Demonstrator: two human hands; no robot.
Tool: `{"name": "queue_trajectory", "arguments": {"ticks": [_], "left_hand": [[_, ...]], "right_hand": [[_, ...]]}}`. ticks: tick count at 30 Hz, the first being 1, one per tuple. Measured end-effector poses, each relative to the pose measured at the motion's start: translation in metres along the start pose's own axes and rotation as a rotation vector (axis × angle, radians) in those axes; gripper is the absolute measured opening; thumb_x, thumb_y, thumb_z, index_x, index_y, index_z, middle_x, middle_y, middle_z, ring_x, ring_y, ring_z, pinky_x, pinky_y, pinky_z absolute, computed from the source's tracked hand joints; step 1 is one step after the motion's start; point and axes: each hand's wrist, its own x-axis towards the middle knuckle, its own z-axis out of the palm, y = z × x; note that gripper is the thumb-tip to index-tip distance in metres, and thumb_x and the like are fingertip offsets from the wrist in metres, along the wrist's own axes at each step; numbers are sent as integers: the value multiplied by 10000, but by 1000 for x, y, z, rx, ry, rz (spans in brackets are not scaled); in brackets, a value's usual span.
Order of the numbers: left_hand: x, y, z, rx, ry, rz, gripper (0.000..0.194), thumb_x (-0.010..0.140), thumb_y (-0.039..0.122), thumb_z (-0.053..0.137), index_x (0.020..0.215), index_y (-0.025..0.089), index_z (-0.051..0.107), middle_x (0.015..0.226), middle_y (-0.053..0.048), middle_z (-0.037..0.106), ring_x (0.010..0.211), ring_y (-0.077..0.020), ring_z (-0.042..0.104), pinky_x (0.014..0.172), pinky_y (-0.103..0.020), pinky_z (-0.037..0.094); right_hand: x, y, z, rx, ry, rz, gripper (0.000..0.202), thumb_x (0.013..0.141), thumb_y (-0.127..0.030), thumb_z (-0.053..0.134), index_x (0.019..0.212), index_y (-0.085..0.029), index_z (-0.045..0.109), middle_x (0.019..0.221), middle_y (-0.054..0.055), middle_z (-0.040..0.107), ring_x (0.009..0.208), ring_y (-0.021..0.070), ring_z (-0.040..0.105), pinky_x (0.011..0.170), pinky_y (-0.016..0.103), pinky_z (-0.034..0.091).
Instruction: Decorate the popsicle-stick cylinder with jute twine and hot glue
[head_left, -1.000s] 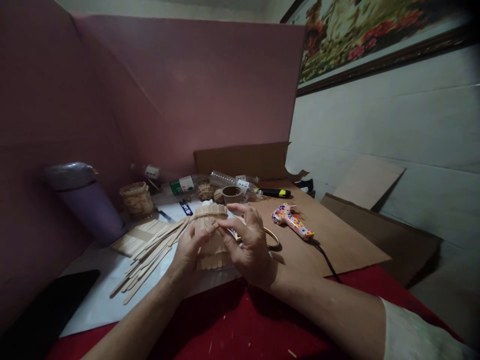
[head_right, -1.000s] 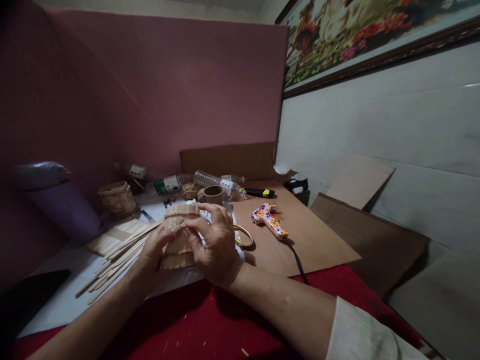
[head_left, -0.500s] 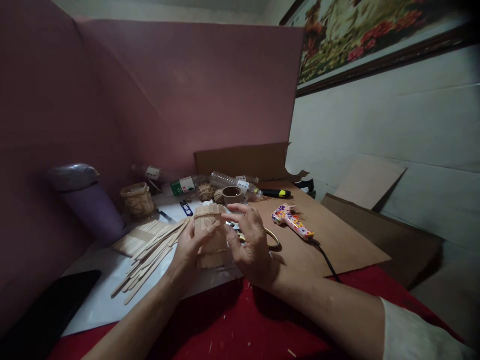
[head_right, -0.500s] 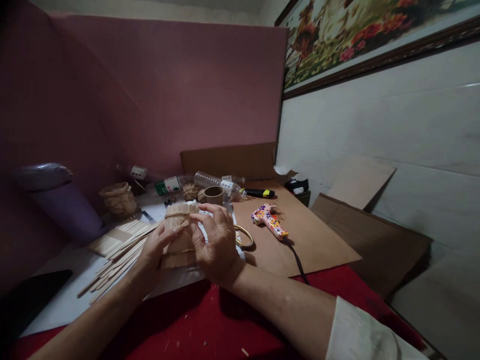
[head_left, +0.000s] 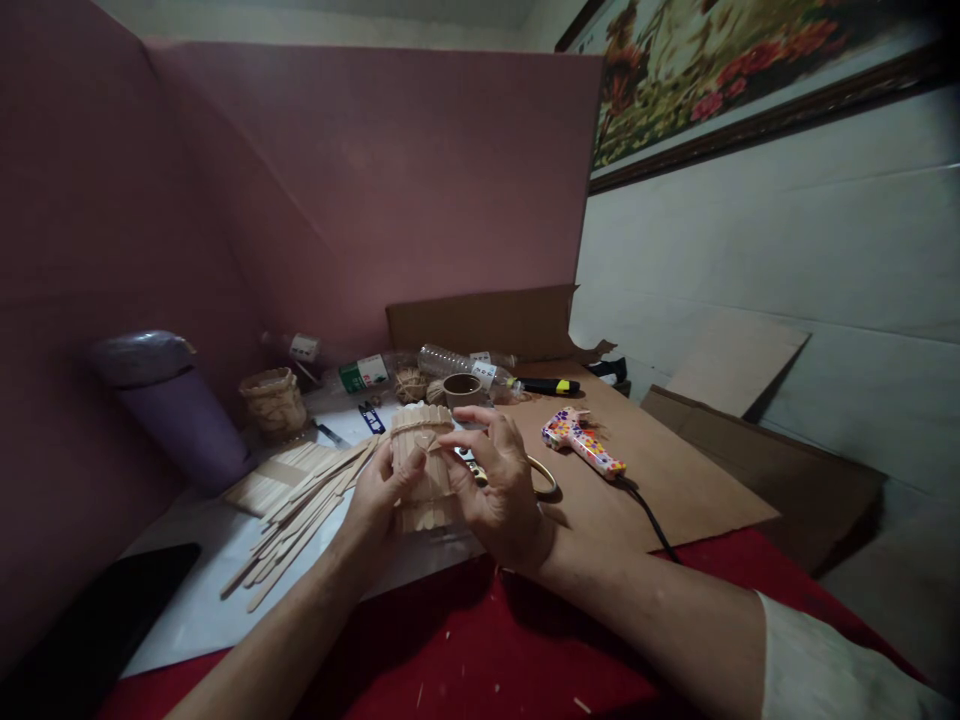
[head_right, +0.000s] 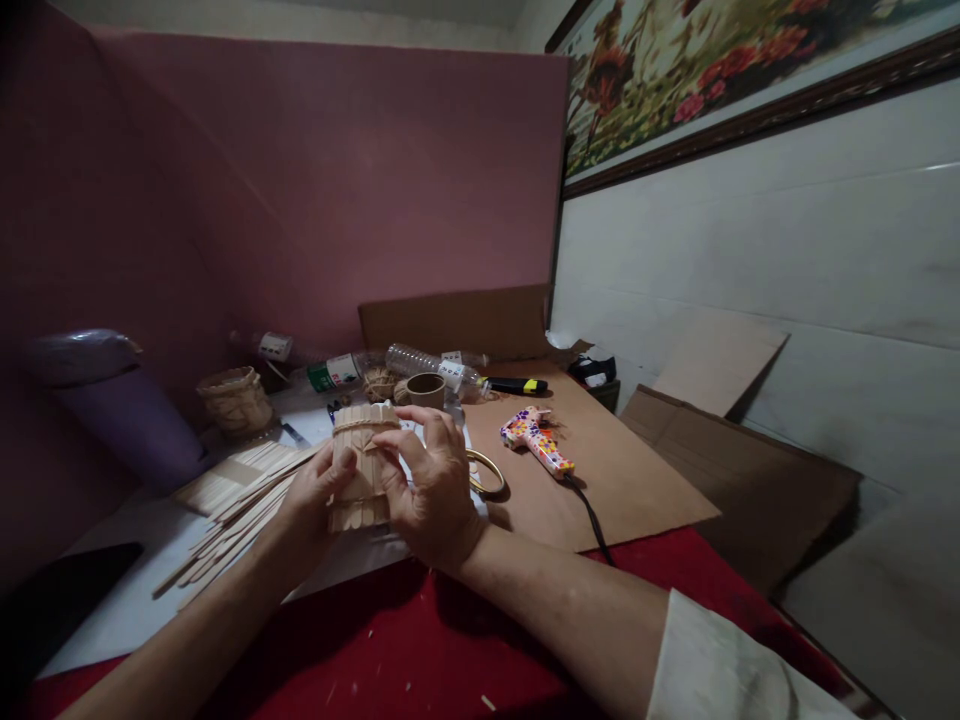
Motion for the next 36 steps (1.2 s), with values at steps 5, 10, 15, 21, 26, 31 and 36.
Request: {"name": "queue_trajectory", "arguments": {"ticks": [5, 10, 15, 21, 26, 31, 36], "left_hand": [[0, 0, -2, 0, -2, -16, 495, 659, 402, 809, 1054, 168, 622, 931, -51, 697, 751, -170, 665, 652, -241, 522], [2, -3, -6, -5, -22, 4, 484, 695, 405, 787, 1072, 163, 606, 958, -57, 689, 792, -172, 666, 694, -247, 529], [3, -5, -6, -26, -36, 7, 517, 685, 398, 797, 1113, 178, 605, 1028, -77, 698, 854, -212, 686, 724, -279, 545], [2, -4, -4, -30, 4, 24, 532, 646, 401, 822, 1080, 167, 623, 987, -87, 715, 848, -233, 698, 710, -279, 550], [3, -7, -8, 15, -14, 59, 499, 694, 413, 786, 1092, 170, 609, 965, -84, 716, 824, -228, 695, 652, -265, 543], [5, -9, -8, 16, 0, 79, 513, 683, 410, 793, 1097, 170, 608, 889, -70, 715, 723, -204, 685, 588, -249, 528], [5, -8, -6, 15, 39, 83, 538, 635, 414, 825, 1068, 168, 621, 887, -67, 714, 791, -222, 690, 697, -283, 551]], "right_hand": [[-1, 0, -1, -4, -18, -11, 193, 877, -150, 550, 1013, -226, 665, 1189, 88, 561, 1126, 239, 535, 957, 450, 458], [-2, 2, 0, -26, -42, -19, 242, 865, -144, 567, 1059, -246, 671, 1212, 79, 551, 1139, 240, 523, 979, 455, 442], [-3, 2, 1, -42, -43, -14, 240, 864, -160, 576, 1058, -261, 675, 1219, 70, 550, 1145, 246, 519, 972, 472, 441], [-2, 1, 0, -49, -39, -24, 244, 853, -150, 582, 1045, -266, 677, 1211, 68, 551, 1133, 250, 519, 962, 471, 442], [-1, 0, 0, -60, -31, -36, 219, 865, -163, 579, 1034, -252, 685, 1203, 75, 554, 1117, 245, 522, 951, 456, 449], [-1, 0, 0, -65, -37, -36, 220, 874, -174, 571, 1044, -260, 681, 1204, 71, 552, 1124, 243, 516, 955, 463, 449], [-2, 1, 0, -68, -43, -39, 231, 872, -162, 575, 1061, -240, 684, 1213, 83, 553, 1134, 242, 509, 958, 447, 441]]}}
